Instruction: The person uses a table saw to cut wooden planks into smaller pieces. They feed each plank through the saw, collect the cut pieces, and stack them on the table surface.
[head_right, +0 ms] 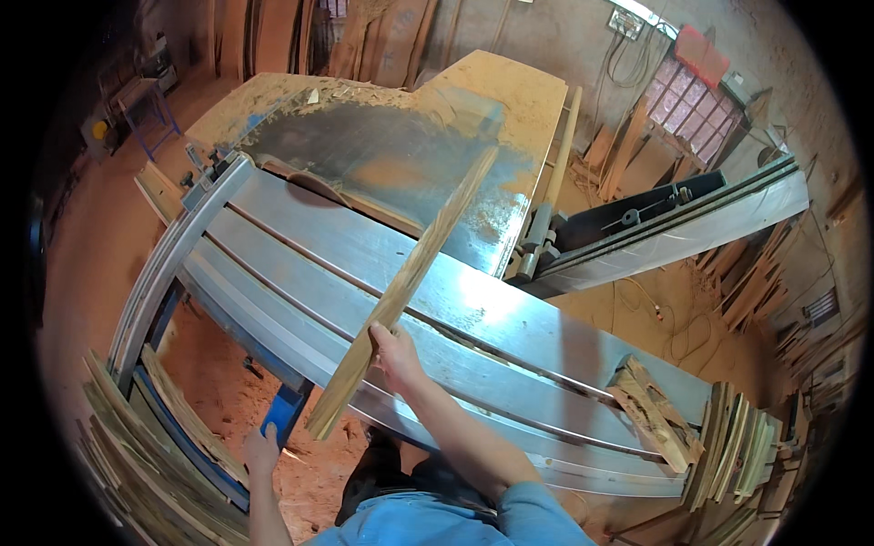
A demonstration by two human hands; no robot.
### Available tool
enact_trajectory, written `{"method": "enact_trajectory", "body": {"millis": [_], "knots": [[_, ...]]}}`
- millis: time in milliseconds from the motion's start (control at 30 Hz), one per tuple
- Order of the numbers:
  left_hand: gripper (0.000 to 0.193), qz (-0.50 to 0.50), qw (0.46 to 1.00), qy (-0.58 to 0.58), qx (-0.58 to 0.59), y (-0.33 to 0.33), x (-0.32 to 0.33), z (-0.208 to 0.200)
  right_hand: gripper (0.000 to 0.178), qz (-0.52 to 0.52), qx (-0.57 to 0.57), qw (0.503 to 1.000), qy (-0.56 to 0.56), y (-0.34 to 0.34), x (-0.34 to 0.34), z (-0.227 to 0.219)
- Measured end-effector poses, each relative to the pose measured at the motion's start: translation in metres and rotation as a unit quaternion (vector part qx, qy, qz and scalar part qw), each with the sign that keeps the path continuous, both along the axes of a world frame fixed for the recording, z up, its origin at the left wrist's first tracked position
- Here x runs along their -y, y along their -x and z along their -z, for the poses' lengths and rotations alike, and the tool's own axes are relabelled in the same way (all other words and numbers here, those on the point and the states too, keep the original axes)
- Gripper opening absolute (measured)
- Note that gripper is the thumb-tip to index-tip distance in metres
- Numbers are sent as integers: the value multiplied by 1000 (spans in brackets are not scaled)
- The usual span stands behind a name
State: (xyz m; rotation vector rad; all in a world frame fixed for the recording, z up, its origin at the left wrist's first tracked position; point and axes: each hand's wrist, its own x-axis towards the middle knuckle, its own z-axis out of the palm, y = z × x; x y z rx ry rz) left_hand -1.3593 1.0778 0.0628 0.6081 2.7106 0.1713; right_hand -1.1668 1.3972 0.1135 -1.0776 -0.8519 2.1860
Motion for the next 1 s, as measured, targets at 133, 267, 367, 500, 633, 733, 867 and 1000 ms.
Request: {"method": "enact_trajectory", "body": {"millis": [133,267,367,500,633,733,867,1000], "knots": [[58,3,999,1,34,-35,2,7,25,27,10,999,-16,-5,-14,-2],[53,18,1000,17,11,-74,-6,14,23,12,2,1000,-1,-14,-32,20],[51,3,997,54,55,-95,-7,14,23,-4,5,1000,-2,-13,-37,24],[54,9,996,39,75,-117,-12,25,26,-23,18,999,-40,-11,-51,33],[58,50,990,61,116,-134,-21,6,26,-26,23,997,-66,-15,-52,25],[55,78,981,30,177,-110,-40,18,28,-11,-11,999,-47,-10,-67,43],[47,-36,955,-263,131,-91,-86,-31,28,2,35,997,-67,4,-71,46],[54,161,962,-219,-3,-92,-156,-80,37,-53,86,992,-81,19,-75,41]]}}
